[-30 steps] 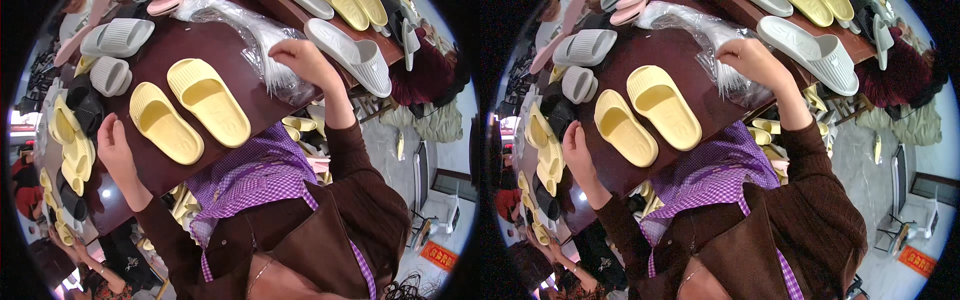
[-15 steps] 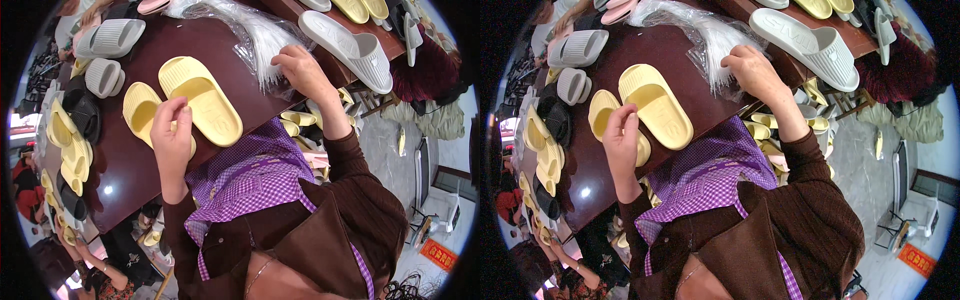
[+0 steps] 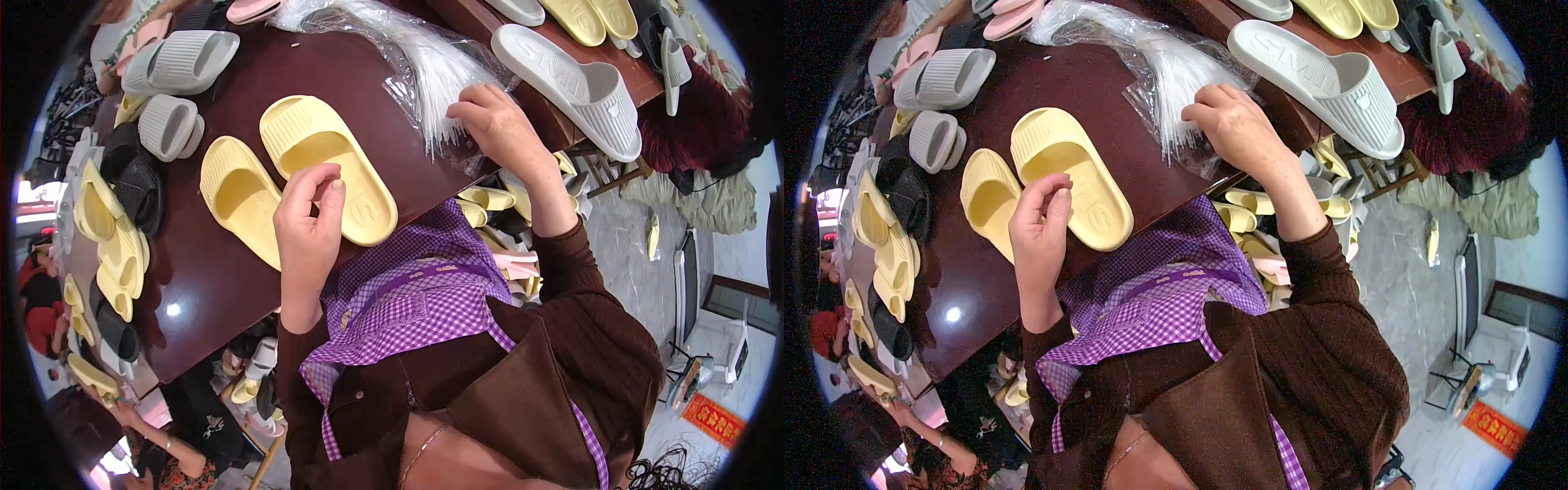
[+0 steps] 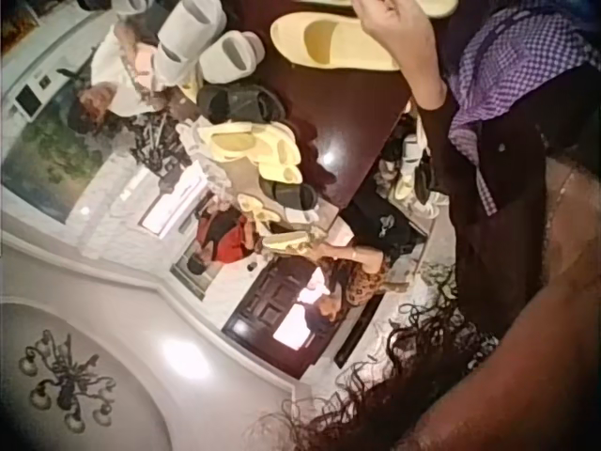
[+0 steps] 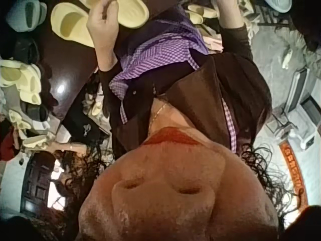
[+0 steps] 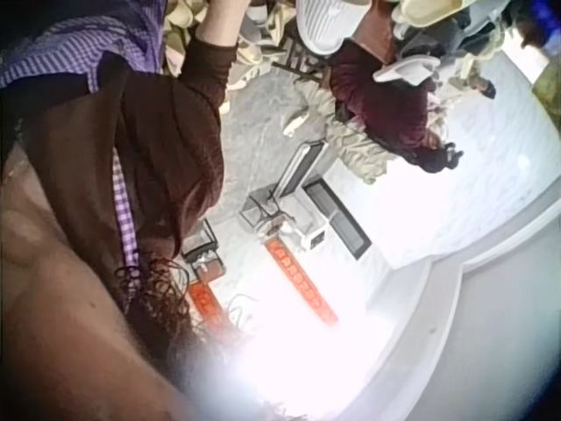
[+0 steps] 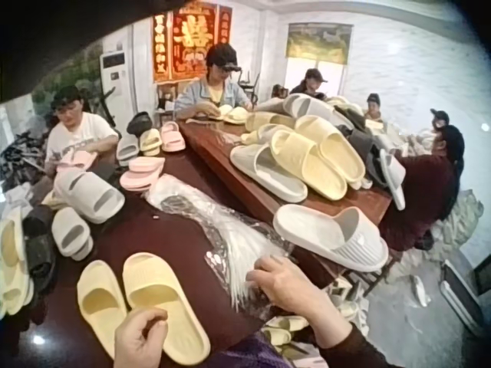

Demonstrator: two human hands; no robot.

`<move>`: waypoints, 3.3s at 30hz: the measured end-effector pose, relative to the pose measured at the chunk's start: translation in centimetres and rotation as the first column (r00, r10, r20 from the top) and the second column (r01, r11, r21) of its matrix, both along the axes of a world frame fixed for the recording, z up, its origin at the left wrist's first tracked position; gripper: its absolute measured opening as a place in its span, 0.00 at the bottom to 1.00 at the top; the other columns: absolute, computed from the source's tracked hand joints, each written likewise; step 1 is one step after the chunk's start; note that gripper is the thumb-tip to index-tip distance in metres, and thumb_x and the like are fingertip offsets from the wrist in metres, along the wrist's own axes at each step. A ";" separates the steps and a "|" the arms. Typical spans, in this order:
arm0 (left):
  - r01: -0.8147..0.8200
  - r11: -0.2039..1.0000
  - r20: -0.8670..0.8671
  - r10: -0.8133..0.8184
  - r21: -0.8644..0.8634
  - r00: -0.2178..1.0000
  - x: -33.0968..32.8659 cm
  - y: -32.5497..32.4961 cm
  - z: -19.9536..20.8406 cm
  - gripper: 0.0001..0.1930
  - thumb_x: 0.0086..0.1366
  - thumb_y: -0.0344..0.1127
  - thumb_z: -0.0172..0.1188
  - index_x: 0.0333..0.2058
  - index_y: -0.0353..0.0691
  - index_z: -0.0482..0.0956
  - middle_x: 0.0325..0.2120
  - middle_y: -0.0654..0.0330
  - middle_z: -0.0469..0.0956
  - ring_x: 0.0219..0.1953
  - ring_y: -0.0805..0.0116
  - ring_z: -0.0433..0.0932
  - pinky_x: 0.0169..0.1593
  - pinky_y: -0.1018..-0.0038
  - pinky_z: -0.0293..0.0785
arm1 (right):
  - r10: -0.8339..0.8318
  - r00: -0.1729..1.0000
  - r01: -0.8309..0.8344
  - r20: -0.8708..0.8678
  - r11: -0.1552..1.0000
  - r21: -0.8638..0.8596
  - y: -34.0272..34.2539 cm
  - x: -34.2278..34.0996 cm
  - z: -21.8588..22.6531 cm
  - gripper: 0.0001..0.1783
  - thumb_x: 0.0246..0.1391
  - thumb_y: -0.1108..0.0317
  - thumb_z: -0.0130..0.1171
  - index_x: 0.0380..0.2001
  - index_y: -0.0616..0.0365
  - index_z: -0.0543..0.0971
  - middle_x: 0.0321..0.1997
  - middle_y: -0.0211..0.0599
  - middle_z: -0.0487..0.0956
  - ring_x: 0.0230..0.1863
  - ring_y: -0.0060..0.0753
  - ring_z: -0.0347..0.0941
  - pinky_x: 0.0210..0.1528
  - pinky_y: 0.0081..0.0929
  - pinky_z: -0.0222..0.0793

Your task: The person connects pairs of slippers by threading and fastening plastic ties through them by hand, sets them aside, and adjusts the buckle on their apron.

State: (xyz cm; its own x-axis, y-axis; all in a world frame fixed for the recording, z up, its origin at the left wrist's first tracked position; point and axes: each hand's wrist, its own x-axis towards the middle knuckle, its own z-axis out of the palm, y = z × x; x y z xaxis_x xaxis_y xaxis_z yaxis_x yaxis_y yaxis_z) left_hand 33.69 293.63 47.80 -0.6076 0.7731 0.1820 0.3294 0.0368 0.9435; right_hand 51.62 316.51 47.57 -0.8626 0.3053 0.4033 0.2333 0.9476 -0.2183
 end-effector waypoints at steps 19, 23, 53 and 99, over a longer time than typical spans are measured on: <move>0.082 0.997 -0.049 -0.081 0.008 0.995 0.8 0.6 0.5 0.09 0.63 0.26 0.54 0.41 0.30 0.75 0.34 0.60 0.76 0.35 0.76 0.73 0.40 0.80 0.70 | 0.146 0.957 -0.187 -0.251 0.971 -0.146 -0.4 -0.4 1.5 0.06 0.45 0.79 0.58 0.29 0.60 0.77 0.33 0.36 0.77 0.38 0.37 0.74 0.42 0.29 0.69; 0.133 0.989 -0.126 -0.125 0.062 0.984 1.5 1.9 0.9 0.11 0.61 0.25 0.55 0.42 0.30 0.75 0.36 0.58 0.76 0.36 0.74 0.74 0.41 0.78 0.71 | 0.197 0.919 -0.294 -0.342 0.919 -0.261 -1.2 0.3 3.1 0.03 0.47 0.80 0.57 0.28 0.63 0.76 0.33 0.38 0.78 0.37 0.36 0.74 0.40 0.28 0.69; 0.004 0.932 0.825 -0.323 0.363 0.463 2.7 0.9 -0.3 0.10 0.67 0.28 0.48 0.38 0.26 0.76 0.13 0.67 0.63 0.15 0.79 0.60 0.24 0.79 0.66 | -0.022 0.979 0.019 0.202 1.000 0.016 5.4 -8.3 -2.3 0.24 0.52 0.71 0.51 0.55 0.51 0.70 0.62 0.33 0.67 0.66 0.40 0.56 0.65 0.43 0.51; -0.167 0.983 -0.743 0.053 -0.080 0.668 3.7 -7.8 5.3 0.04 0.51 0.23 0.61 0.26 0.33 0.75 0.20 0.55 0.71 0.22 0.60 0.72 0.27 0.70 0.68 | 0.589 0.784 -0.414 0.196 0.731 -0.542 -6.8 -12.2 2.8 0.08 0.51 0.73 0.54 0.32 0.64 0.79 0.30 0.47 0.80 0.33 0.45 0.78 0.36 0.33 0.72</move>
State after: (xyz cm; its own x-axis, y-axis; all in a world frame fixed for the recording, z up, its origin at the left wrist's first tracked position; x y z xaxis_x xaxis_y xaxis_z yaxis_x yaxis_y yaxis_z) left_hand 37.36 285.81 53.07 -0.4025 0.7601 0.5101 0.8983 0.2208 0.3798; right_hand 39.40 309.67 50.39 -0.9892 -0.1467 -0.0055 -0.1084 0.7553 -0.6463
